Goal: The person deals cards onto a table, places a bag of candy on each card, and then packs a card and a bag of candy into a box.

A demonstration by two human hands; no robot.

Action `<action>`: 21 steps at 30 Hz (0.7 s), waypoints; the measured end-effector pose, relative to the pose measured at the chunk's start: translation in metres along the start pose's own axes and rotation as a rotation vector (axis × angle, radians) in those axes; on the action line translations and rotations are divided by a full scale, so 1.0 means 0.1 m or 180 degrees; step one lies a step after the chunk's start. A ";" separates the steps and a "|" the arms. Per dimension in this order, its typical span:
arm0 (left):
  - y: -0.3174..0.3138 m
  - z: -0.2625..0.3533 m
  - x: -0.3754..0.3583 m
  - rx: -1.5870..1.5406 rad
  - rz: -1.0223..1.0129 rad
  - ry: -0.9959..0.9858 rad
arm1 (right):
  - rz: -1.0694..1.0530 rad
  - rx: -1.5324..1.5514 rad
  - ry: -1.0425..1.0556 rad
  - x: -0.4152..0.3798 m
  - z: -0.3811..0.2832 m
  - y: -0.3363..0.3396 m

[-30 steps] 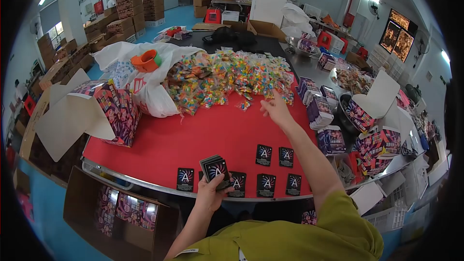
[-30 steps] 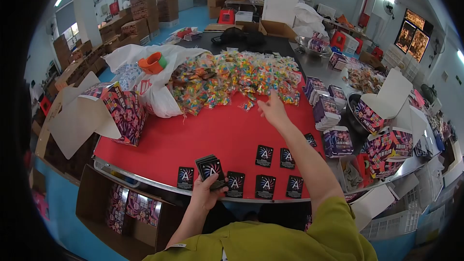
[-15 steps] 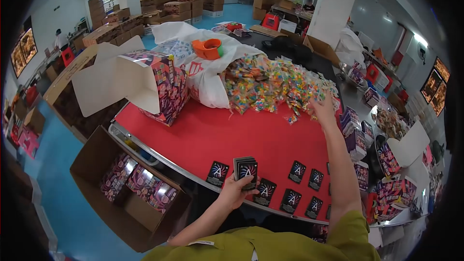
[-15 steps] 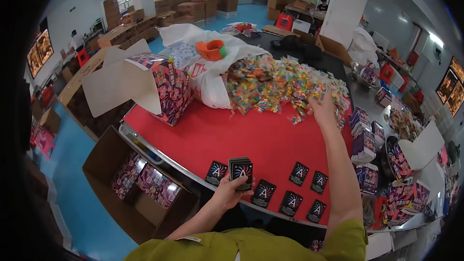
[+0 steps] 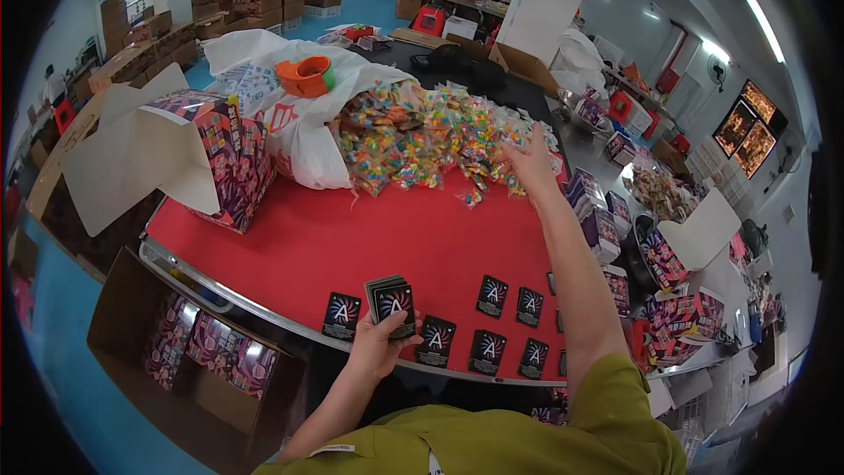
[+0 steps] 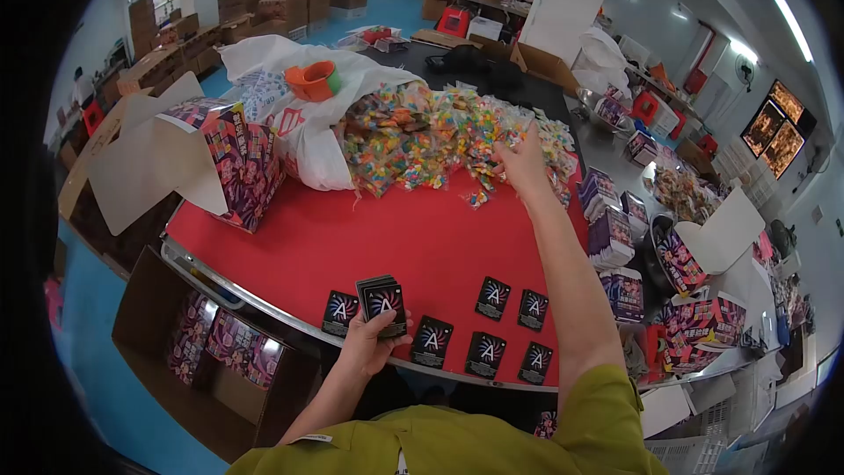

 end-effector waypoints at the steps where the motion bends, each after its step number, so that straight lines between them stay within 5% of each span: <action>1: 0.01 0.01 -0.01 -0.0010 -0.0011 -0.0024 | -0.0007 0.0034 0.0051 0.03 -0.04 -0.02; 18: 0.01 0.07 0.00 -0.0022 0.0111 -0.0080 | 0.0067 0.0031 -0.0151 -0.05 0.01 -0.09; 21: -0.02 0.05 0.06 -0.0067 0.0085 -0.0047 | -0.0329 -0.0483 0.0639 -0.44 -0.29 -0.31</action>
Point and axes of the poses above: each hand's wrist, its own x-axis towards the middle knuckle, its own y-axis out of the back of the hand, z = x × y, the point moved 9 cm from there along x, towards the middle knuckle, and after that the axes turned 3 degrees about x, right-handed, at the moved point
